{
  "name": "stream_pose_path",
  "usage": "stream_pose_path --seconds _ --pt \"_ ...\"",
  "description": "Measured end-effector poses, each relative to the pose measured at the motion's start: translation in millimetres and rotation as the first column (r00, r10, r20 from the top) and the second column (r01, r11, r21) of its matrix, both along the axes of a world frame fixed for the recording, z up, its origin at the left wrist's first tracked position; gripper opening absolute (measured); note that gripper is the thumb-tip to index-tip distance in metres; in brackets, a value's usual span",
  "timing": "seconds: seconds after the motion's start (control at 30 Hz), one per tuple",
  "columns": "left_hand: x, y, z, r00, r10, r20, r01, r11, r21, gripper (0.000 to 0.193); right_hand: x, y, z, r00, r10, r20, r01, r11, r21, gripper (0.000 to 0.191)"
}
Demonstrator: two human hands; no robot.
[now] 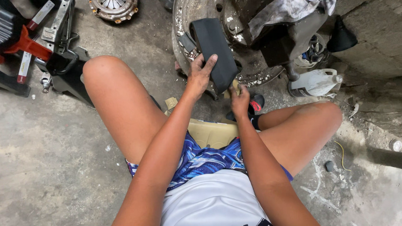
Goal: The person sits on a low stool and sands a black plastic car part using a sanding block. They repeatedly rub the surface of the part, occasionally wiping it with a cloth to remove dust, and continue sanding different areas of the same object.
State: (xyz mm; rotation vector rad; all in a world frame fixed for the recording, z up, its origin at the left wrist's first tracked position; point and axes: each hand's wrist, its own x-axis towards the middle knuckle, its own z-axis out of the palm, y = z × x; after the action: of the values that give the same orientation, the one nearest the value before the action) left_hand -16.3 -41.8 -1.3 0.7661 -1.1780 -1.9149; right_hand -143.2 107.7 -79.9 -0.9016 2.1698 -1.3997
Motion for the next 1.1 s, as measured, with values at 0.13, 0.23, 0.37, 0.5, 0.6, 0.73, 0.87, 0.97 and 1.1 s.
stream_pose_path --seconds 0.13,0.23,0.37,0.5,0.6,0.73,0.87,0.97,1.1 --pt "-2 -1 0 1.0 -0.014 -0.015 0.014 1.0 0.0 0.039 0 4 -4 0.986 0.018 -0.163 0.012 0.983 0.182 0.037" --pt "-4 0 0 1.0 -0.013 -0.017 0.013 1.0 -0.001 0.04 -10 -3 21 0.935 -0.345 -0.087 0.341 0.939 -0.049 0.037" --pt "-7 0 1 1.0 -0.025 0.009 0.025 1.0 -0.01 0.041 -8 -14 85 0.983 -0.173 0.06 0.183 0.942 -0.28 0.03" --pt "-7 -2 3 0.999 -0.026 0.036 0.029 0.995 -0.095 0.041 27 -32 130 0.983 0.133 -0.13 -0.151 0.978 -0.142 0.022" --pt "-5 -5 5 0.998 -0.056 0.015 0.056 0.997 -0.047 0.04 42 -40 138 0.916 0.121 -0.382 -0.192 0.97 -0.152 0.021" --pt "-5 -6 7 0.997 -0.039 0.073 0.047 0.992 -0.114 0.041 37 -30 122 0.953 0.131 -0.273 -0.186 0.965 -0.186 0.016" --pt "-4 -7 6 0.999 -0.046 0.028 0.048 0.998 -0.045 0.042 26 -9 85 0.968 0.131 -0.213 -0.172 0.967 -0.187 0.012" --pt "-3 -7 7 0.998 -0.04 0.039 0.042 0.997 -0.059 0.043 18 5 63 0.95 0.175 -0.258 -0.206 0.974 -0.098 0.014" --pt "-5 -5 8 0.998 -0.048 0.042 0.048 0.999 -0.01 0.045 3 13 64 0.971 0.179 -0.161 -0.179 0.984 0.012 0.012"
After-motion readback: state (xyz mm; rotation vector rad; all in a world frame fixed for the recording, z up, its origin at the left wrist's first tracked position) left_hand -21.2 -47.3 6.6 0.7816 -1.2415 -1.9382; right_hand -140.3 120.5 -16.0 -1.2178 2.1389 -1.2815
